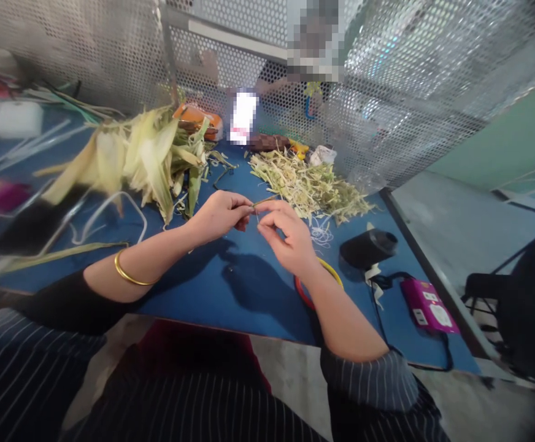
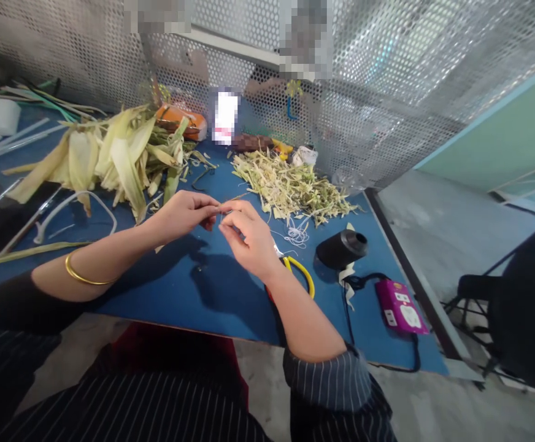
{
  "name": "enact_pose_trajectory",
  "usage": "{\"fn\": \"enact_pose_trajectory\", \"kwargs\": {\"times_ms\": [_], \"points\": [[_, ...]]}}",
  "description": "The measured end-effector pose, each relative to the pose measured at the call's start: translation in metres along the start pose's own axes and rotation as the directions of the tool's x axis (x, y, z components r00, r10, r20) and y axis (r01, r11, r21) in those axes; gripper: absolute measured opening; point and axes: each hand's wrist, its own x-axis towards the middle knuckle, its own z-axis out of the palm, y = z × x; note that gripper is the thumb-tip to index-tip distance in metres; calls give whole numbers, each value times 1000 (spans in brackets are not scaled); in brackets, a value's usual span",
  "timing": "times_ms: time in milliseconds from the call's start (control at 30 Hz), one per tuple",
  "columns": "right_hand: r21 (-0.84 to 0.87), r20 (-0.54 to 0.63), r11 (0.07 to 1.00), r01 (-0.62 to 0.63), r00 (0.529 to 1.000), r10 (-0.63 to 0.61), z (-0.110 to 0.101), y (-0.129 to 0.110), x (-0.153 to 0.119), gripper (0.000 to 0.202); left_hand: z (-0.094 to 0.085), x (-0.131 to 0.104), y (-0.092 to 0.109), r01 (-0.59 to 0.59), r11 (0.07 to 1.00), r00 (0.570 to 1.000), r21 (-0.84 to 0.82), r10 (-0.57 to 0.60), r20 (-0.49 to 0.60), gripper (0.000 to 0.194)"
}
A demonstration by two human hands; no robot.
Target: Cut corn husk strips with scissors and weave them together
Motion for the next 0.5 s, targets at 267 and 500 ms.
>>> {"fn": "enact_pose_trajectory", "kwargs": {"times_ms": [267,500], "points": [[-125,107,991,44,994,-31,13,2,-2,19,8,-2,-2,20,998,998,54,-17,-61,10],[-159,179,983,96,981,-67,16,-3,-5,17,9,-5,-3,-134,877,986,462,163,-23,19]]}}
